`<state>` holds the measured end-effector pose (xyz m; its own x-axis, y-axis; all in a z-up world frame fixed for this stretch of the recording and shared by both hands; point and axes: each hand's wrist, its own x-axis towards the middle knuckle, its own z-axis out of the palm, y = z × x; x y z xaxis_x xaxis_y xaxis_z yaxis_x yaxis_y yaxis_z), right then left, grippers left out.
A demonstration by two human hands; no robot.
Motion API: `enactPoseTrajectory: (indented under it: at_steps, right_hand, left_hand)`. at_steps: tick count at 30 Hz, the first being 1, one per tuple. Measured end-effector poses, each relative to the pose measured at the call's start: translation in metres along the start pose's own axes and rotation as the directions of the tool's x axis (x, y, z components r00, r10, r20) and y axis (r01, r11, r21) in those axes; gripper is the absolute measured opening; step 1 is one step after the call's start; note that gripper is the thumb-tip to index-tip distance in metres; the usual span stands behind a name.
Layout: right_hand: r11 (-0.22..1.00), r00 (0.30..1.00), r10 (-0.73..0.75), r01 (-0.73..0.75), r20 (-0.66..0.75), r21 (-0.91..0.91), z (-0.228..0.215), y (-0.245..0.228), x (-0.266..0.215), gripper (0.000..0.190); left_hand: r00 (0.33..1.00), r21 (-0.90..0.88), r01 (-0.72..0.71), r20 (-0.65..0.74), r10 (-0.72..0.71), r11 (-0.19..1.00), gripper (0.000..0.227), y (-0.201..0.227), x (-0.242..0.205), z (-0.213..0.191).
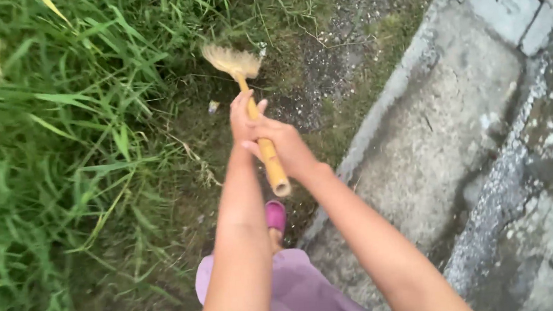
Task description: Sweeping a concrete outdoor walkway with a broom to clear dirt and debris.
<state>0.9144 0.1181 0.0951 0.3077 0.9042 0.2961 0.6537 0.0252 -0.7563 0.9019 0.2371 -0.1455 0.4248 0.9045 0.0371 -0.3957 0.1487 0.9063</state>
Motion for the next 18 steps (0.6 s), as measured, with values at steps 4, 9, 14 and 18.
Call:
enactPoseTrajectory:
  at_steps: [4, 9, 14, 18]
  right_hand:
    - [0.973, 0.969, 0.217, -0.225, 0.119, 0.058, 0.041, 0.052, 0.001, 0.024]
    - [0.993, 0.987, 0.115, -0.119, 0.114, 0.024, 0.059, 0.036, -0.006, 0.017]
    - [0.989, 0.983, 0.05, -0.073, 0.176, 0.13, 0.049, -0.006, -0.002, 0.013]
    - [0.982, 0.973, 0.061, -0.097, 0.221, 0.16, 0.045, -0.039, -0.01, 0.012]
  left_hand:
    - [0.885, 0.727, -0.462, 0.344, 0.312, 0.508, 0.035, -0.06, 0.009, -0.062]
    - [0.744, -0.201, 0.666, 0.108, -0.66, 0.718, 0.018, 0.026, -0.005, -0.06]
    - [0.942, 0.487, 0.112, 0.225, -0.248, 0.866, 0.017, 0.091, -0.034, -0.08]
    - [0.937, 0.702, -0.228, 0.347, -0.044, 0.675, 0.023, 0.131, -0.063, -0.103]
